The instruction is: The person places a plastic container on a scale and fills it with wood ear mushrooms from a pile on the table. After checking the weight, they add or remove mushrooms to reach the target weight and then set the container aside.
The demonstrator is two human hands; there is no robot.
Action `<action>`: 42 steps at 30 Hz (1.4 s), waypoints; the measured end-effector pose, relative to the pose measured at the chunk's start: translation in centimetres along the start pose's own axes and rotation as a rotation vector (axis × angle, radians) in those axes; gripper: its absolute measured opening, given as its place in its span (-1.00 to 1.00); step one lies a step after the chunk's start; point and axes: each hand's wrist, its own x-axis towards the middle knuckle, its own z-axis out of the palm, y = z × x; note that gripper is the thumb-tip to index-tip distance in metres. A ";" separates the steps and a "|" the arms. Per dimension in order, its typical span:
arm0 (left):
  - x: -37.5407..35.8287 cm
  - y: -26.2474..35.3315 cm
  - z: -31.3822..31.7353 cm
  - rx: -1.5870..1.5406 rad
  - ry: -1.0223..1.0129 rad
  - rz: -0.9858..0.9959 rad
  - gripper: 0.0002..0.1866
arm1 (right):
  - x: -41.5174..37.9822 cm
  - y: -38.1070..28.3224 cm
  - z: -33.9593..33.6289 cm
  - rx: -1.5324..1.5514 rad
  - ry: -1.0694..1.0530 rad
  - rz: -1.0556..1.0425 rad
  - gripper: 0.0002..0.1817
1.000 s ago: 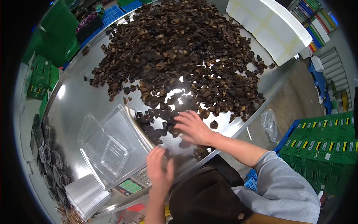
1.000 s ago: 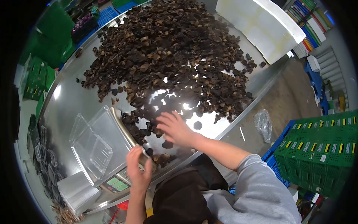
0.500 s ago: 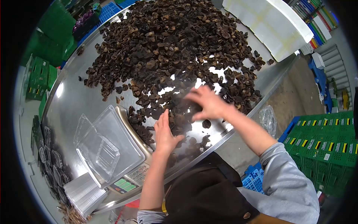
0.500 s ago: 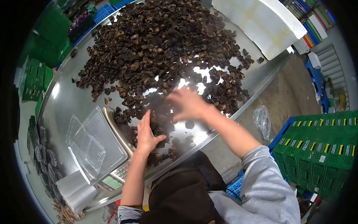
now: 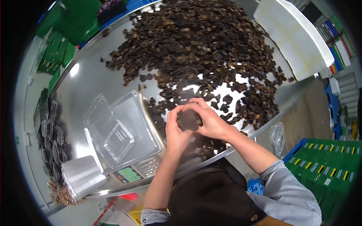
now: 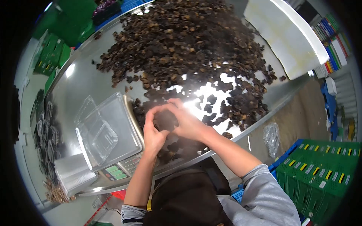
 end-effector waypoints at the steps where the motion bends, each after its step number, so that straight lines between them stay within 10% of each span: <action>1: -0.4 1.2 -1.3 -0.008 0.044 0.014 -0.41 | 0.6 -1.7 0.4 0.015 0.013 -0.031 -0.40; 12: -4.8 1.5 -22.7 -0.010 0.268 -0.214 -0.19 | 11.3 -10.8 17.8 0.143 -0.225 -0.369 -0.27; 14: -6.5 -3.8 -24.6 0.455 0.282 -0.125 -0.17 | 11.2 -11.8 18.6 -0.192 -0.368 -0.186 -0.20; 22: -7.8 -3.3 -19.9 0.971 0.434 0.177 -0.19 | 8.8 -12.6 16.9 -0.403 -0.250 -0.195 -0.20; 33: -7.1 -2.1 -20.6 0.881 0.401 0.183 -0.21 | 9.6 -10.9 12.4 0.233 -0.196 -0.151 -0.39; 37: -7.2 -2.7 -21.3 0.920 0.334 0.117 -0.25 | 9.7 -1.6 7.5 -0.501 0.526 -0.156 -0.51; 42: -8.2 -4.1 -22.7 0.410 0.584 0.193 -0.37 | 5.4 7.1 6.6 -0.841 0.291 0.035 -0.42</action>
